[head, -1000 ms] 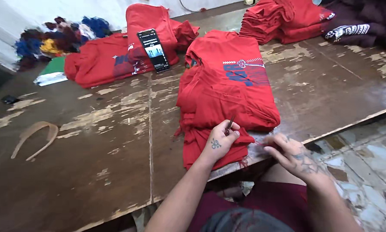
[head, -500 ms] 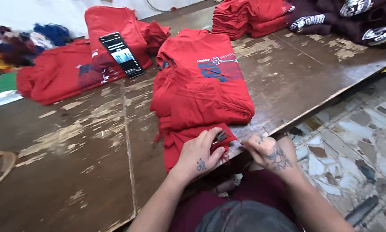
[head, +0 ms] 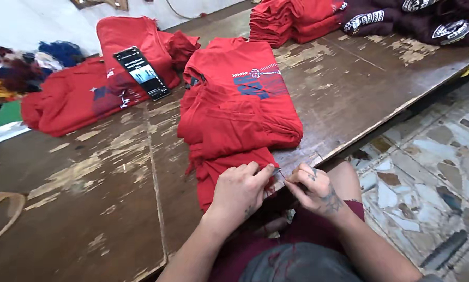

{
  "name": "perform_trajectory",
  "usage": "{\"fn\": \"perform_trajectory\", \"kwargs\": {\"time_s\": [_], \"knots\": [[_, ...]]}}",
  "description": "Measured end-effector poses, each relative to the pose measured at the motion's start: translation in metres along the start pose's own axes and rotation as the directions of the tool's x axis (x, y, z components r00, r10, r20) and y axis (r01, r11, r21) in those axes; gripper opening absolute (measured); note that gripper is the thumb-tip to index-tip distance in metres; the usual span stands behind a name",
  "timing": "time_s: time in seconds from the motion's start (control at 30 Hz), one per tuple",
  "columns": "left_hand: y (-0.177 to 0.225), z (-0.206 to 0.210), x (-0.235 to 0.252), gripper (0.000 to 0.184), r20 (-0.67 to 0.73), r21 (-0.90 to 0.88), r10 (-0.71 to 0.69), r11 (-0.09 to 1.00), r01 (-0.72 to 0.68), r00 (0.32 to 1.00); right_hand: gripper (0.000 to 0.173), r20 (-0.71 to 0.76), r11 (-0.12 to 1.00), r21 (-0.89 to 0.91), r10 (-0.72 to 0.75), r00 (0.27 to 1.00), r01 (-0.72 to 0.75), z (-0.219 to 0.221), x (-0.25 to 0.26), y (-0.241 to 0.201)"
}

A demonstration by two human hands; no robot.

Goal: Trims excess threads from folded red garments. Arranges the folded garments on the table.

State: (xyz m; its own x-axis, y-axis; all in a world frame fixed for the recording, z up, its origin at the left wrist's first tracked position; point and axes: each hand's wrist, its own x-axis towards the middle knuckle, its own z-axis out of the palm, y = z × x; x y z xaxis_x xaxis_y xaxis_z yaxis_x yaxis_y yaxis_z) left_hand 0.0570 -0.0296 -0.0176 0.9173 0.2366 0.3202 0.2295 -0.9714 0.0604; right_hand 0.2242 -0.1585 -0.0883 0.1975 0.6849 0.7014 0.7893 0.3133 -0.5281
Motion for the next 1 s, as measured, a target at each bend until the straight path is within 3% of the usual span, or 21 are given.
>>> {"fn": "perform_trajectory", "kwargs": {"time_s": [0.2,0.3,0.37,0.4,0.47,0.5,0.53,0.57,0.6,0.63,0.67,0.7,0.73,0.77,0.8,0.87,0.93,1.0], "knots": [[-0.012,0.010,-0.007,0.031,-0.009,-0.057,-0.023,0.998,0.022,1.000,0.018,0.030,0.984,0.169,-0.067,0.997,0.061,0.003,-0.007,0.001],[-0.025,0.014,-0.016,0.031,0.009,-0.269,-0.213,0.940,0.208,0.977,0.027,0.257,0.965,0.262,-0.102,0.961,0.032,-0.008,-0.009,-0.006],[-0.032,0.013,-0.024,0.045,0.115,-0.378,-0.327,0.859,0.346,0.938,0.030,0.395,0.972,0.234,-0.101,0.913,0.006,-0.019,-0.010,-0.011],[-0.036,0.006,-0.025,0.047,0.240,-0.370,-0.329,0.839,0.399,0.913,0.028,0.416,0.978,0.207,-0.108,0.903,0.022,-0.023,-0.009,-0.014],[-0.051,-0.017,-0.020,0.032,0.442,-0.343,-0.265,0.833,0.435,0.857,0.024,0.414,0.974,0.198,-0.187,0.891,0.113,-0.023,-0.001,-0.019],[-0.061,-0.029,-0.021,0.023,0.333,-0.394,-0.312,0.811,0.432,0.890,0.026,0.421,0.961,0.223,-0.244,0.874,0.161,-0.019,0.008,-0.025],[-0.070,-0.037,-0.025,0.016,0.103,-0.526,-0.462,0.727,0.442,0.881,0.028,0.435,0.946,0.252,-0.298,0.849,0.203,-0.011,0.019,-0.031],[-0.077,-0.049,-0.023,0.012,-0.143,-0.706,-0.674,0.583,0.402,0.725,0.030,0.455,0.934,0.259,-0.343,0.822,0.247,0.000,0.031,-0.036],[-0.082,-0.064,-0.013,0.007,-0.294,-0.832,-0.819,0.473,0.291,0.493,0.031,0.485,0.934,0.225,-0.354,0.800,0.277,0.013,0.046,-0.039],[-0.084,-0.077,-0.004,0.009,-0.349,-0.883,-0.873,0.428,0.192,0.341,0.033,0.518,0.946,0.142,-0.322,0.792,0.292,0.026,0.063,-0.038],[-0.078,-0.082,-0.001,0.010,-0.362,-0.877,-0.869,0.440,0.192,0.338,0.039,0.554,0.961,0.032,-0.246,0.796,0.275,0.039,0.083,-0.032],[-0.066,-0.078,-0.005,0.017,-0.339,-0.827,-0.824,0.491,0.273,0.453,0.047,0.584,0.971,-0.080,-0.136,0.801,0.223,0.050,0.103,-0.021],[-0.054,-0.068,-0.014,0.023,-0.264,-0.751,-0.748,0.555,0.356,0.609,0.052,0.607,0.972,-0.177,-0.016,0.795,0.154,0.060,0.124,-0.008],[-0.047,-0.056,-0.023,0.026,-0.133,-0.655,-0.639,0.631,0.417,0.758,0.058,0.640,0.965,-0.248,0.100,0.762,0.081,0.070,0.145,0.005],[-0.041,-0.044,-0.031,0.031,0.035,-0.541,-0.517,0.710,0.451,0.856,0.062,0.669,0.953,-0.303,0.197,0.717,0.020,0.080,0.166,0.015],[-0.033,-0.018,-0.045,0.039,0.290,-0.324,-0.355,0.838,0.440,0.889,0.068,0.687,0.917,-0.398,0.308,0.658,-0.014,0.102,0.191,0.028],[-0.026,0.003,-0.059,0.024,0.236,-0.200,-0.310,0.912,0.359,0.921,0.072,0.691,0.896,-0.443,0.331,0.642,0.015,0.115,0.193,0.028],[-0.026,0.009,-0.064,0.014,0.140,-0.239,-0.306,0.912,0.332,0.942,0.076,0.695,0.906,-0.420,0.278,0.663,0.060,0.111,0.183,0.030]]}}
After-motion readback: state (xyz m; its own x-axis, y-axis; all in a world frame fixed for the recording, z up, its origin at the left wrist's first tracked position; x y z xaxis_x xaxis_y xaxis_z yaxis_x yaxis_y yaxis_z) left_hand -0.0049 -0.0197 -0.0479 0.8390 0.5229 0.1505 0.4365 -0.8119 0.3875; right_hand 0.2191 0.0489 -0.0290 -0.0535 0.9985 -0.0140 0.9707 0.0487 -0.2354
